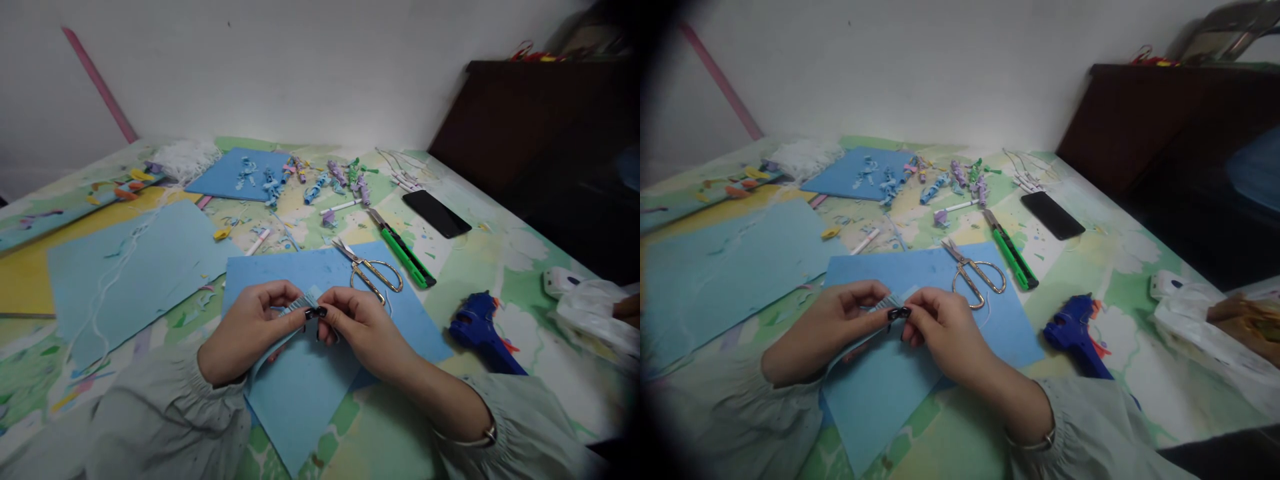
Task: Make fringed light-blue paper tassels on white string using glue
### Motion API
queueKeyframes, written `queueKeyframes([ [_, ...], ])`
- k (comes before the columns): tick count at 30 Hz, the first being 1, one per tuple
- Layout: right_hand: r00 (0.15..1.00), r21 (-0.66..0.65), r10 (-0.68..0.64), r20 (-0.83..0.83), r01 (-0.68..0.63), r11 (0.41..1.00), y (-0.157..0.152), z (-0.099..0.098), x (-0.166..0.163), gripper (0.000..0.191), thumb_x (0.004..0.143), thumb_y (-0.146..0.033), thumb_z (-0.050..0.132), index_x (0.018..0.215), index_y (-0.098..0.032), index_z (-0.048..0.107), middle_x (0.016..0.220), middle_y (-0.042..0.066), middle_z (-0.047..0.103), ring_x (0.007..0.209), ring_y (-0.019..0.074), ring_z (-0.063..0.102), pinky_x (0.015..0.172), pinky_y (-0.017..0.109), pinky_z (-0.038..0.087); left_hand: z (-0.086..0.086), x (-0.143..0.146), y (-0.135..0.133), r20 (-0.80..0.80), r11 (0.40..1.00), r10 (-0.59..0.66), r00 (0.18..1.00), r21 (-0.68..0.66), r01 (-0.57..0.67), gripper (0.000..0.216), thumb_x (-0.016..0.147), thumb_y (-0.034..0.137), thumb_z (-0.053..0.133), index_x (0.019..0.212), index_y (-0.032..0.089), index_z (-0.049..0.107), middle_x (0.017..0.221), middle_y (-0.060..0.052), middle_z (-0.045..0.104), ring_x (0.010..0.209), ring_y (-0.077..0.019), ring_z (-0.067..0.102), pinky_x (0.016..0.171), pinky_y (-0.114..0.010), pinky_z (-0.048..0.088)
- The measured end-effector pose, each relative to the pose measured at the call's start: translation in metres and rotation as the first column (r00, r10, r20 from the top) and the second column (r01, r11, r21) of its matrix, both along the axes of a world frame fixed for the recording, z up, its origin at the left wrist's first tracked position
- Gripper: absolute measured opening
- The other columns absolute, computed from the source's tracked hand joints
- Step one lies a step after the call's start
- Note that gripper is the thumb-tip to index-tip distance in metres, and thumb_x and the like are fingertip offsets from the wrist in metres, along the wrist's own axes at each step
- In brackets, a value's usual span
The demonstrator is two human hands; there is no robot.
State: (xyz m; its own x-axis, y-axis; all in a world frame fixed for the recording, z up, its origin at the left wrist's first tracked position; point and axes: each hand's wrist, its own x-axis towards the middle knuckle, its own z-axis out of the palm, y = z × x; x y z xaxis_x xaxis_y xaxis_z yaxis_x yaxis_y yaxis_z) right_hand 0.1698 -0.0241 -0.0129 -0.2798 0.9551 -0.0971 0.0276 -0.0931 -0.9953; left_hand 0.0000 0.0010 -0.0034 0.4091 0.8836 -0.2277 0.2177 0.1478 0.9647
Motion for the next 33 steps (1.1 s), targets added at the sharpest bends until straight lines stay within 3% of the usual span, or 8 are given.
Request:
queueKeyframes([
  [3,0.999,0.01,-0.023,0.028,0.023,1.0,0.0001,-0.0008,0.0001,0.013,0.083,-0.018,0.051,0.074,-0.014,0.058,0.056,-0.003,0.056,0.05,0.007,0.05,0.05,0.019,0.041,-0.0002,0.0003,0.0014,0.048,0.995,-0.066,0.997,-0.07,0.07,0.014,0.075,0.027,0.064,0.078,0.016,0.057,0.066,0.004,0.062,0.032,-0.004,0.048,0.032,-0.015,0.036],
  [5,0.999,0.011,-0.033,0.035,0.033,0.999,0.0,-0.0006,-0.0001,0.013,0.082,-0.018,0.051,0.073,-0.014,0.059,0.056,-0.002,0.056,0.05,0.0071,0.05,0.05,0.019,0.041,0.0009,0.001,0.0024,0.072,0.994,-0.085,0.994,-0.057,0.09,0.012,0.074,0.024,0.065,0.077,0.015,0.058,0.069,0.001,0.065,0.044,-0.007,0.057,0.044,-0.017,0.046],
  [8,0.998,0.023,-0.036,0.058,0.035,0.999,0.0003,0.0007,-0.0002,0.012,0.082,-0.017,0.052,0.073,-0.014,0.059,0.057,-0.002,0.057,0.051,0.0074,0.051,0.051,0.019,0.042,0.0028,0.0023,0.003,0.064,0.994,-0.098,0.993,-0.031,0.1,0.01,0.072,0.02,0.066,0.073,0.013,0.06,0.065,0.0,0.066,0.054,-0.0092,0.06,0.054,-0.018,0.048],
  [19,0.996,0.013,-0.017,0.086,0.016,1.0,0.0029,0.0014,0.0012,0.005,0.077,-0.016,0.056,0.072,-0.015,0.057,0.059,-0.001,0.058,0.053,0.0092,0.053,0.052,0.021,0.042,0.0028,0.0035,0.0016,0.114,0.987,-0.075,0.991,-0.134,0.09,0.018,0.065,0.02,0.072,0.071,0.013,0.056,0.064,0.002,0.066,0.05,-0.0089,0.059,0.048,-0.018,0.046],
  [24,0.993,0.021,-0.016,0.118,0.013,1.0,0.0022,0.0013,0.0025,0.006,0.075,-0.018,0.058,0.07,-0.015,0.057,0.058,-0.001,0.059,0.053,0.01,0.054,0.051,0.022,0.042,0.0033,0.0038,0.0005,0.11,0.99,-0.099,0.989,-0.089,0.11,0.018,0.072,0.029,0.066,0.071,0.014,0.057,0.06,0.002,0.064,0.051,-0.009,0.059,0.051,-0.019,0.046],
  [33,0.957,0.172,-0.07,0.282,0.021,0.985,-0.0005,-0.0023,0.0019,0.004,0.074,-0.018,0.06,0.071,-0.017,0.06,0.062,-0.001,0.061,0.058,0.0103,0.055,0.054,0.021,0.042,0.0045,0.0045,-0.0014,-0.01,0.995,-0.096,0.995,-0.013,0.096,0.018,0.075,0.031,0.061,0.069,0.015,0.057,0.055,0.003,0.06,0.052,-0.0093,0.056,0.05,-0.018,0.041],
])
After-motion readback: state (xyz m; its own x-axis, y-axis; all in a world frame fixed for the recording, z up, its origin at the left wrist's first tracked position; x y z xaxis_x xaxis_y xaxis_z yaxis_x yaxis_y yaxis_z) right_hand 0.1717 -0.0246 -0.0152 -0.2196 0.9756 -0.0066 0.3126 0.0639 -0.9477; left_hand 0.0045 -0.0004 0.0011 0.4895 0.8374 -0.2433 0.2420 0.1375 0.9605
